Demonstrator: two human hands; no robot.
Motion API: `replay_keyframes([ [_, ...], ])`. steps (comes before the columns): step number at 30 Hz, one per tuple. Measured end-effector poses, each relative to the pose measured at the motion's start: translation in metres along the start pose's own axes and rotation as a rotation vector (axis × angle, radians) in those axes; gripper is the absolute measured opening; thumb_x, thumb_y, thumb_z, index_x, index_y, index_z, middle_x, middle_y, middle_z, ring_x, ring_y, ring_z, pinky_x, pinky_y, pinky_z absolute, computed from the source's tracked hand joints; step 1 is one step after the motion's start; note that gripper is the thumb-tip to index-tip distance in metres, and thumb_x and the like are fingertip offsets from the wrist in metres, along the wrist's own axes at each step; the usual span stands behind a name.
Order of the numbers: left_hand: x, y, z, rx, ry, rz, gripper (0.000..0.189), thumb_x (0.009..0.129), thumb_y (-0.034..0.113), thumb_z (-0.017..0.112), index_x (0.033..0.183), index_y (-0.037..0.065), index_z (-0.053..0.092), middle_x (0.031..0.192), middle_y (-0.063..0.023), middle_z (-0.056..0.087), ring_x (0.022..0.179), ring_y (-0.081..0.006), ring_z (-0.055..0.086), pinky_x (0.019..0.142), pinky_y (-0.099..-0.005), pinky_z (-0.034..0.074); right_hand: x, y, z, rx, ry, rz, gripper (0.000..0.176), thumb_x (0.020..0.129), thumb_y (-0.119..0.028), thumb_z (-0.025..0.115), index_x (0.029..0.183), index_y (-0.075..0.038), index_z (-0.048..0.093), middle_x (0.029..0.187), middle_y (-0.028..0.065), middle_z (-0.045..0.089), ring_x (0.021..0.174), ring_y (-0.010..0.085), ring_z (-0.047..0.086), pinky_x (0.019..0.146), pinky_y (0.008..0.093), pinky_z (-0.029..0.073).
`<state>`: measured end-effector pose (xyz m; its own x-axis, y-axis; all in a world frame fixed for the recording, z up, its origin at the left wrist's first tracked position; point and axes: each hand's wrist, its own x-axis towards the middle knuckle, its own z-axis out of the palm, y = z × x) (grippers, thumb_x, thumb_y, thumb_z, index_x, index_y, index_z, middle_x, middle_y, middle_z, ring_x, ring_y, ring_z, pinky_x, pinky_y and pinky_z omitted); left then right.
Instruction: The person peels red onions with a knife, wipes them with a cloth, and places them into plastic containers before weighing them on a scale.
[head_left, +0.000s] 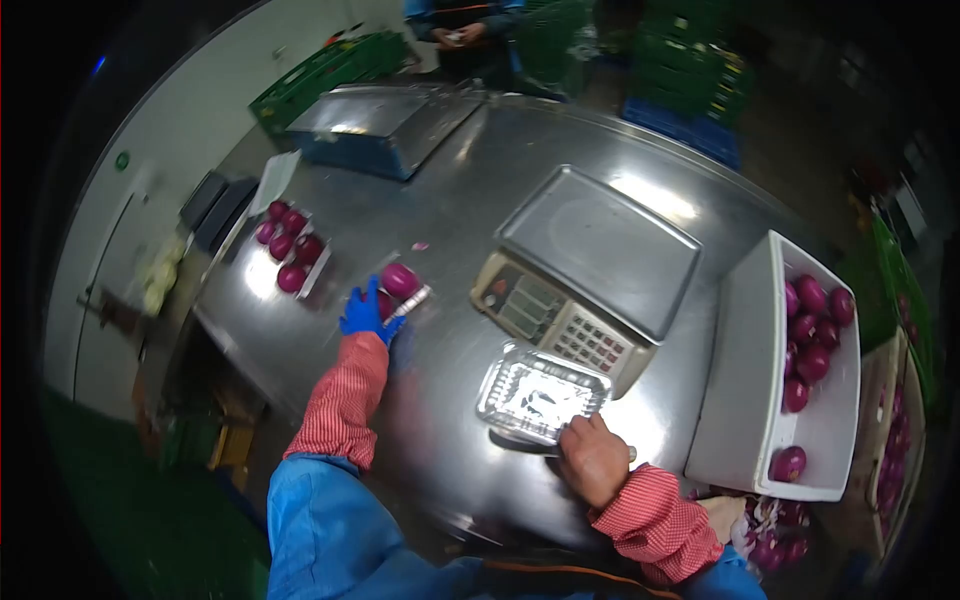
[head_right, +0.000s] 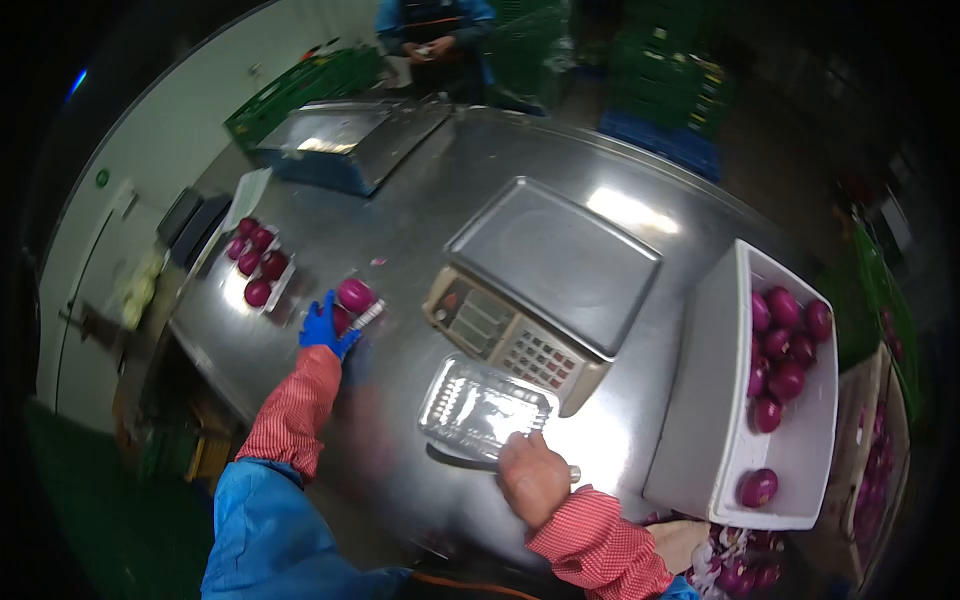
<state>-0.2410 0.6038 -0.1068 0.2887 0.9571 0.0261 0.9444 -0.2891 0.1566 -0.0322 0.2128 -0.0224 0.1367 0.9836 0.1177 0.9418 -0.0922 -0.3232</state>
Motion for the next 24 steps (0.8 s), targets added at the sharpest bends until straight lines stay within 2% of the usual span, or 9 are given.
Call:
replay_keyframes([
  [1, 0.013, 0.016, -0.004, 0.013, -0.014, -0.055, 0.102, 0.070, 0.046, 0.085, 0.153, 0.027, 0.028, 0.151, -0.0199, 0.036, 0.136, -0.0388, 0.043, 0.109, -0.0562, 0.035, -0.002, 0.002, 0.005, 0.010, 0.011, 0.011, 0.012, 0.073, -0.010, 0.067, 0.082, -0.004, 0.061, 0.088, 0.0111, 0.056, 0.086, 0.0288, 0.058, 0.067, 0.0382, 0.053],
  [4, 0.060, 0.028, 0.007, -0.063, 0.041, 0.048, 0.105, 0.069, 0.048, 0.084, 0.153, 0.022, 0.028, 0.146, -0.0215, 0.042, 0.131, -0.0413, 0.046, 0.105, -0.0532, 0.041, -0.003, 0.002, 0.012, 0.149, 0.046, 0.113, 0.011, 0.078, -0.007, 0.061, 0.087, -0.002, 0.061, 0.090, 0.0152, 0.058, 0.091, 0.0329, 0.059, 0.074, 0.0424, 0.054],
  [6, 0.084, 0.030, 0.027, -0.190, 0.114, 0.227, 0.106, 0.069, 0.048, 0.085, 0.153, 0.016, 0.029, 0.143, -0.0237, 0.045, 0.129, -0.0427, 0.047, 0.104, -0.0510, 0.042, 0.001, 0.001, 0.008, 0.228, 0.018, 0.173, 0.016, 0.080, -0.014, 0.068, 0.089, -0.003, 0.062, 0.093, 0.0138, 0.059, 0.091, 0.0319, 0.059, 0.078, 0.0419, 0.053],
  [8, 0.087, 0.046, 0.031, -0.261, 0.181, 0.437, 0.105, 0.069, 0.043, 0.086, 0.152, 0.013, 0.030, 0.140, -0.0250, 0.046, 0.128, -0.0426, 0.048, 0.105, -0.0493, 0.042, -0.004, 0.006, 0.007, 0.201, 0.051, 0.052, 0.022, 0.077, -0.021, 0.073, 0.088, -0.005, 0.063, 0.094, 0.0107, 0.060, 0.095, 0.0283, 0.058, 0.079, 0.0381, 0.053],
  [12, 0.062, 0.110, -0.005, -0.353, 0.180, 0.608, 0.090, 0.077, 0.020, 0.082, 0.152, 0.011, 0.033, 0.136, -0.0216, 0.051, 0.121, -0.0357, 0.053, 0.103, -0.0432, 0.044, -0.030, 0.010, -0.011, 0.146, 0.264, -0.062, 0.011, 0.076, -0.011, 0.065, 0.084, -0.007, 0.060, 0.090, 0.0068, 0.056, 0.087, 0.0222, 0.057, 0.068, 0.0314, 0.052],
  [17, -0.021, 0.219, -0.085, -0.575, 0.047, 0.920, 0.065, 0.084, 0.008, 0.071, 0.144, 0.008, 0.046, 0.126, -0.0151, 0.059, 0.115, -0.0269, 0.058, 0.100, -0.0376, 0.046, -0.104, 0.013, -0.039, 0.181, 0.406, -0.039, 0.011, 0.075, -0.009, 0.062, 0.082, -0.007, 0.054, 0.087, 0.0061, 0.053, 0.081, 0.0206, 0.055, 0.061, 0.0301, 0.050],
  [20, -0.099, 0.306, -0.131, -0.764, -0.160, 1.132, 0.057, 0.084, 0.007, 0.070, 0.138, 0.007, 0.053, 0.122, -0.0137, 0.061, 0.113, -0.0261, 0.059, 0.100, -0.0376, 0.045, -0.162, 0.023, -0.027, 0.127, 0.364, 0.019, 0.016, 0.075, -0.012, 0.063, 0.086, -0.007, 0.053, 0.087, 0.0061, 0.052, 0.081, 0.0212, 0.055, 0.062, 0.0315, 0.051],
  [23, -0.175, 0.401, -0.156, -0.669, -0.236, 1.467, 0.063, 0.081, 0.004, 0.072, 0.140, 0.005, 0.050, 0.127, -0.0139, 0.060, 0.115, -0.0267, 0.059, 0.103, -0.0375, 0.043, -0.202, 0.033, -0.013, 0.166, 0.180, 0.109, 0.022, 0.080, -0.019, 0.066, 0.093, -0.005, 0.055, 0.088, 0.0063, 0.052, 0.084, 0.0219, 0.058, 0.063, 0.0329, 0.052],
  [24, -0.195, 0.432, -0.153, -0.652, -0.268, 1.561, 0.066, 0.079, 0.005, 0.075, 0.140, 0.005, 0.050, 0.128, -0.0148, 0.059, 0.117, -0.0283, 0.058, 0.104, -0.0382, 0.043, -0.209, 0.031, -0.014, 0.166, 0.221, 0.150, 0.025, 0.082, -0.022, 0.066, 0.097, -0.005, 0.055, 0.088, 0.0064, 0.053, 0.084, 0.0222, 0.058, 0.064, 0.0331, 0.053],
])
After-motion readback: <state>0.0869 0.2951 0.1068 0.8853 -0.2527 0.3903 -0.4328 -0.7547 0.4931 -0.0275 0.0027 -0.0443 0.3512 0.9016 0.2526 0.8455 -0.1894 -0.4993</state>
